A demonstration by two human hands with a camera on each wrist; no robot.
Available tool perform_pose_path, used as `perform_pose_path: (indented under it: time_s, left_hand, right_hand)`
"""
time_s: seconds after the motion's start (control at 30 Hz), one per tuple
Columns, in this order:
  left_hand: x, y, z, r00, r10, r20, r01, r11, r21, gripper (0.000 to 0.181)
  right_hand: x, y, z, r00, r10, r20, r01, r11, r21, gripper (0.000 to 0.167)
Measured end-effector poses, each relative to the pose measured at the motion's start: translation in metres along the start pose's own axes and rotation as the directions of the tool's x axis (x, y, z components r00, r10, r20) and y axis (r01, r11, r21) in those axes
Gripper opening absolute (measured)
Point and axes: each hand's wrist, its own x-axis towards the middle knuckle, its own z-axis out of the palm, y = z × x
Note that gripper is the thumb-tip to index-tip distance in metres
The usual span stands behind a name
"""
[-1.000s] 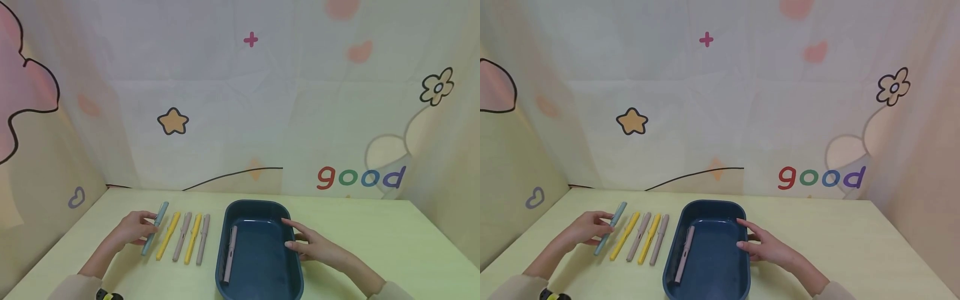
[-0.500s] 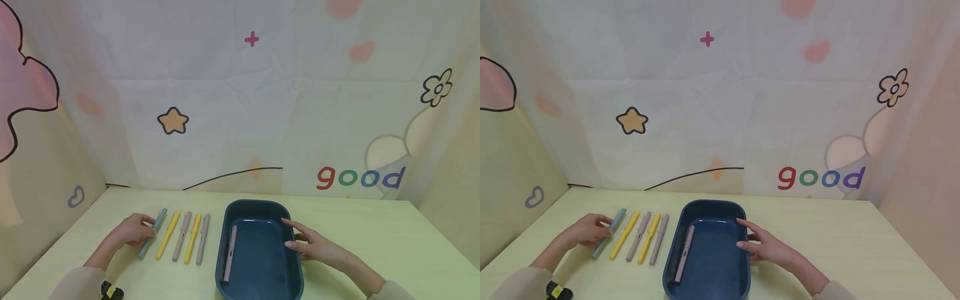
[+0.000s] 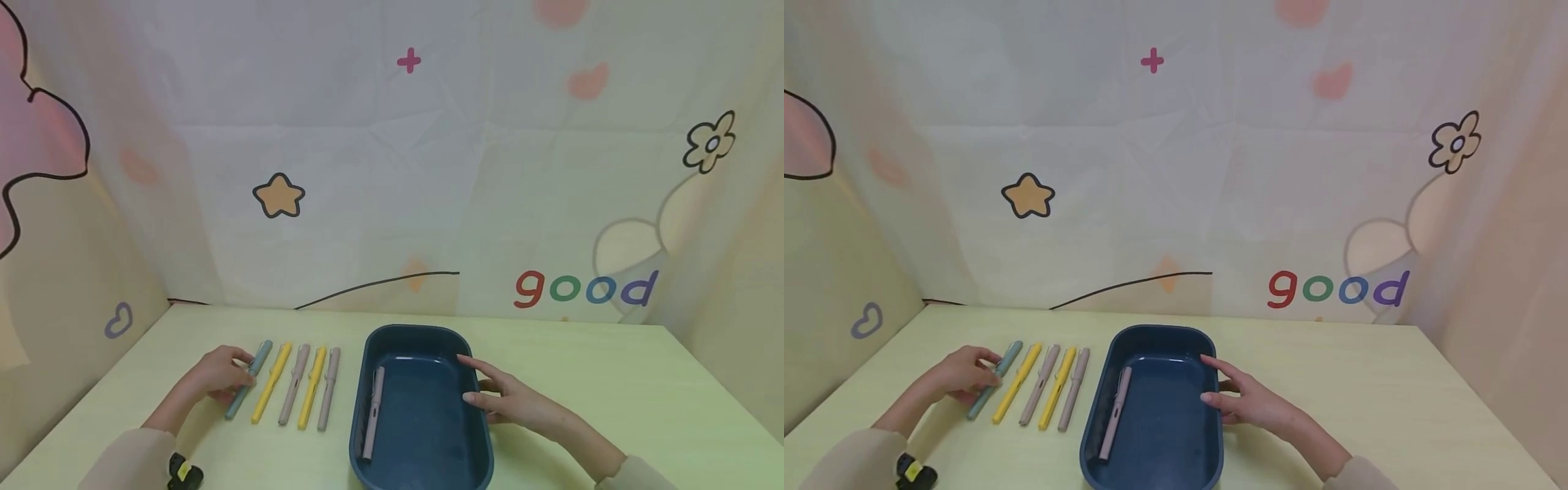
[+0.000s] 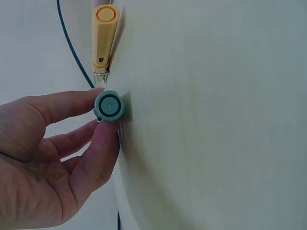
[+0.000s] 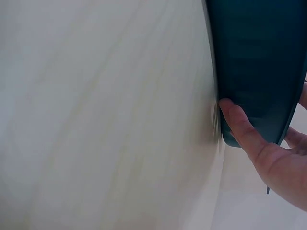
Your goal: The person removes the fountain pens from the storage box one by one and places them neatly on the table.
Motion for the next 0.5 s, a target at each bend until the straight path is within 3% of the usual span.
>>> perform_pose_path:
  time_s: [0.5]
  left_hand:
    - [-0.0063,0.0065,-0.0016,0.999,-0.036,0.024,0.036,0.999,-0.021,0.049]
  right_hand:
    - [0.0006,0.0014,-0.0013,1.000,-0.010,0.010,0.010,1.000,0.006,0.072]
